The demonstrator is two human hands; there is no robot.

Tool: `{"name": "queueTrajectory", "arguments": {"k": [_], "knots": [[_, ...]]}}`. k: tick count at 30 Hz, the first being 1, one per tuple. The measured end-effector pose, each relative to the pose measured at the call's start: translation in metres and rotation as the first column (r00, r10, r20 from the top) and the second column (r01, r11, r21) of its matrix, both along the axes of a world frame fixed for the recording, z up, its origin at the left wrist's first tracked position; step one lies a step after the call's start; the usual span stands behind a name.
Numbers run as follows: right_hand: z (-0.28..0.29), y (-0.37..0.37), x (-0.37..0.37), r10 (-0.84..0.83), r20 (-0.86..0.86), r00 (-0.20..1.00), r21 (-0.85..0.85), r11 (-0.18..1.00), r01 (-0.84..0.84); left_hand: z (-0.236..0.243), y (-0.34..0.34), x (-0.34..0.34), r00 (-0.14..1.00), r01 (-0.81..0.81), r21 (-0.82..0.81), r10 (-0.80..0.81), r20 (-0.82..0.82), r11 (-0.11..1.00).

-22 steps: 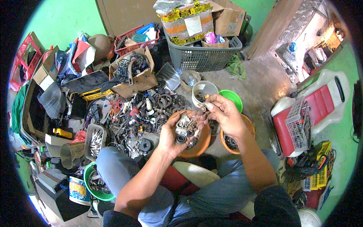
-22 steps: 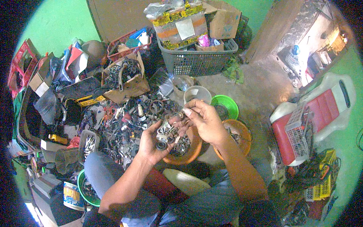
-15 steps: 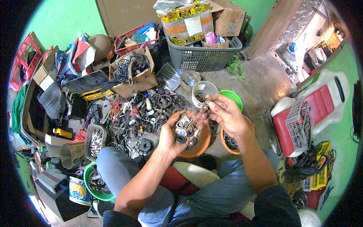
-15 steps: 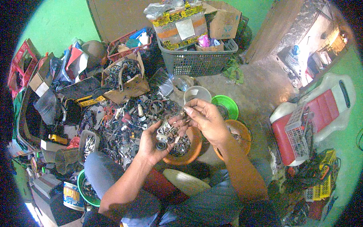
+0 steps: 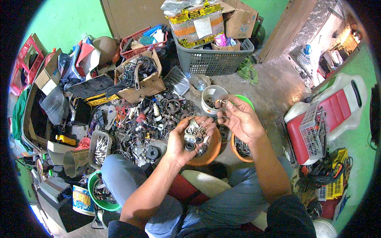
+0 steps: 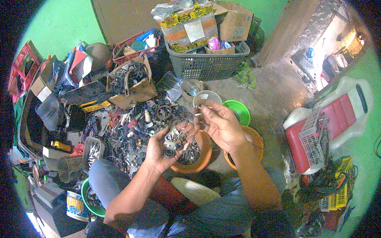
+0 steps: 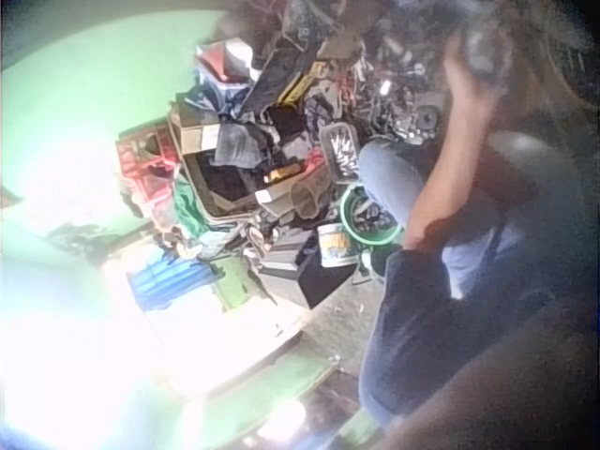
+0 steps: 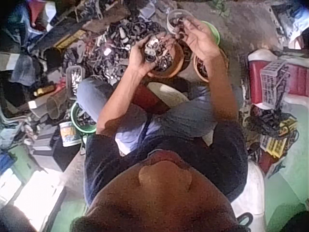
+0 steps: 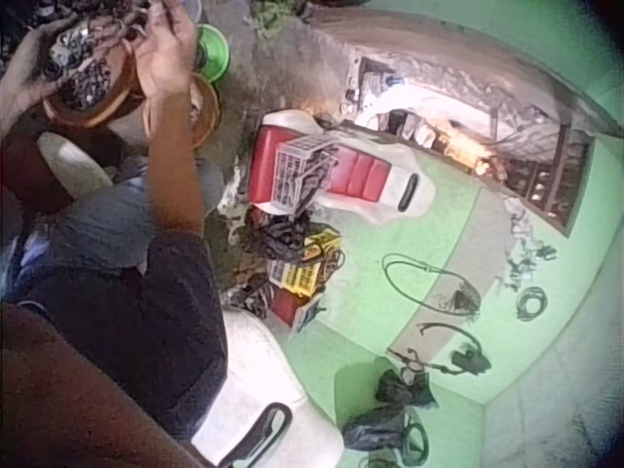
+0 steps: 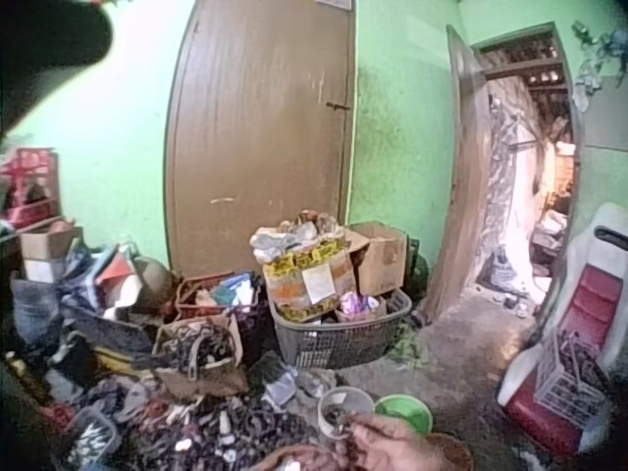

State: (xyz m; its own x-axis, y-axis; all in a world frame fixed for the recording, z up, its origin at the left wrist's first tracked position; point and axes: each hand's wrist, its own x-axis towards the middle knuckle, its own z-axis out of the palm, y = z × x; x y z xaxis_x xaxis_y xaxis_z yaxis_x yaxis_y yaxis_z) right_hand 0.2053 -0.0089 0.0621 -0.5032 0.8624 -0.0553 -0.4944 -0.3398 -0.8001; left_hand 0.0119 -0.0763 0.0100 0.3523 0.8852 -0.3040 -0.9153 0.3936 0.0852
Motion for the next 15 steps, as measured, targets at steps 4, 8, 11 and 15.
{"name": "queueTrajectory", "arguments": {"k": [4,8,11,15], "knots": [[-0.0014,0.0014,0.0015,0.024,-0.01,1.0,0.013,1.0,-0.024,0.0013,-0.0002,-0.0003,1.0,0.007,0.01,-0.007,0.001,1.0],[-0.0006,0.0002,0.0008,0.045,-0.037,0.998,-0.004,0.999,-0.045,0.0013,-0.0005,-0.0012,1.0,0.014,0.007,-0.015,0.015,1.0],[-0.0023,0.0014,0.0029,0.067,-0.034,0.997,-0.005,0.998,-0.067,0.0013,0.0,-0.0006,1.0,0.009,-0.002,-0.009,0.02,1.0],[-0.0029,0.0022,0.0029,0.054,-0.009,0.999,-0.002,0.999,-0.054,0.0032,-0.0001,0.0001,1.0,0.006,-0.012,-0.006,-0.007,1.0]]}}
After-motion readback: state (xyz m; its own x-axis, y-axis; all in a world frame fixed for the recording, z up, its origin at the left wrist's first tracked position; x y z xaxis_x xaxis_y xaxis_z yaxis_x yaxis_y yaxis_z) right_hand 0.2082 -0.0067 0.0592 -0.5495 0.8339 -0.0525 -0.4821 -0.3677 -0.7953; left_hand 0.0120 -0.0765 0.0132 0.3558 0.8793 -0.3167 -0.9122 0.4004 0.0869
